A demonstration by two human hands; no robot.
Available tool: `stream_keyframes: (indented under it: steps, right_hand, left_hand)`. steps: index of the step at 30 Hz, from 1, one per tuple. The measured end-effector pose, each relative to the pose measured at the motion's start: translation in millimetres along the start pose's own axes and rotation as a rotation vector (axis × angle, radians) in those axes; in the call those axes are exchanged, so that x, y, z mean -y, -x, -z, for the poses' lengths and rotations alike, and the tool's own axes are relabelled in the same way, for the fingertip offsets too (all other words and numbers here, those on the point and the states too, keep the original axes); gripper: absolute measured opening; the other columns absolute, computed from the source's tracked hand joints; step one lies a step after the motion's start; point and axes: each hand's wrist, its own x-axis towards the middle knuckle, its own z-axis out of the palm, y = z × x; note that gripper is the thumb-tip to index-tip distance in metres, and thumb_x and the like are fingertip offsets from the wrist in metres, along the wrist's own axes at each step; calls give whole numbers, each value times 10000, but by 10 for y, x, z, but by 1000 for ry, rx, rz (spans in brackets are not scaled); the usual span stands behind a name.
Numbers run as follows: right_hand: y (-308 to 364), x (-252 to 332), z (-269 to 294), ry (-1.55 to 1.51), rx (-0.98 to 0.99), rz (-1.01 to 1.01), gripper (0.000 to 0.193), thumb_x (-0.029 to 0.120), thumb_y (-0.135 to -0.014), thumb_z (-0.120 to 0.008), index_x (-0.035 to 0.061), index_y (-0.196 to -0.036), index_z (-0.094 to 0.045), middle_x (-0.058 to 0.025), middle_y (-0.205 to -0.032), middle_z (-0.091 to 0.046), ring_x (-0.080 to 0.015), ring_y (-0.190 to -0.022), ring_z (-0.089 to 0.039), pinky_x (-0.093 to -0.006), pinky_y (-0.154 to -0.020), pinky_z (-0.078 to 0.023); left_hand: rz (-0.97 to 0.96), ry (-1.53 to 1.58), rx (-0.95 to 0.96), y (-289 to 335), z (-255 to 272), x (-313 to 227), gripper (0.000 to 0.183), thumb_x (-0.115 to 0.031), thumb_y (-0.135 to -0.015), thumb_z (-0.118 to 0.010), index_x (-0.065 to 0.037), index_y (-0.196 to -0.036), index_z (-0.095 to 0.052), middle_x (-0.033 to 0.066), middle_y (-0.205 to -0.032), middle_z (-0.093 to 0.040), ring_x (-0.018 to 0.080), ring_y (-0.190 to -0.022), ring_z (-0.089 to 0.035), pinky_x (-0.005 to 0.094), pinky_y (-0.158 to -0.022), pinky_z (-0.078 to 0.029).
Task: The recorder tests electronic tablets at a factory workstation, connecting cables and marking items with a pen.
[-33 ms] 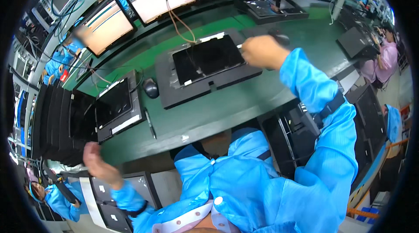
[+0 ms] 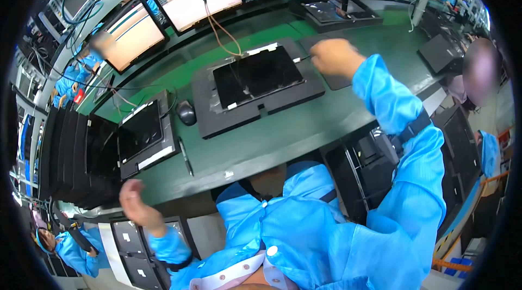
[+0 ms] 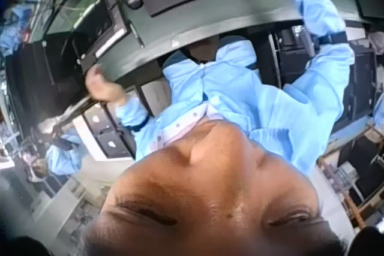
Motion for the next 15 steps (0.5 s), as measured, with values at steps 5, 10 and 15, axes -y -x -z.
stream_keyframes:
  steps: [5, 10, 15]
  right_hand:
    - [-551, -1388, -609, -186, -41, -363, 353, 333, -869, -631, 9, -978, -719, -196, -943, -725, -374, -870, -709, -484, -786, -551]
    - [-1232, -1647, -1063, -693, -9, -904, 441, 416, -942, -582, -17, -916, -662, -110, -761, -645, -219, -588, -622, -386, -523, -496]
    - [-1654, -2559, -1952, -300, -167, -847, 455, 394, -966, -540, -10, -1163, -615, -206, -994, -705, -335, -710, -700, -451, -639, -551]
  left_hand:
    - [2, -57, 216, 808, -914, 89, 130, 10, -924, -603, 21, -1040, -661, 87, -829, -625, 169, -733, -594, 280, -657, -487]
    - [-65, -159, 289, 834, -1091, 120, 179, 24, -873, -631, 5, -1043, -682, 79, -725, -581, 165, -604, -531, 294, -551, -421]
    - [26, -255, 300, 930, -1182, 151, 205, 28, -869, -624, -2, -1063, -684, 54, -689, -512, 150, -544, -424, 306, -497, -317]
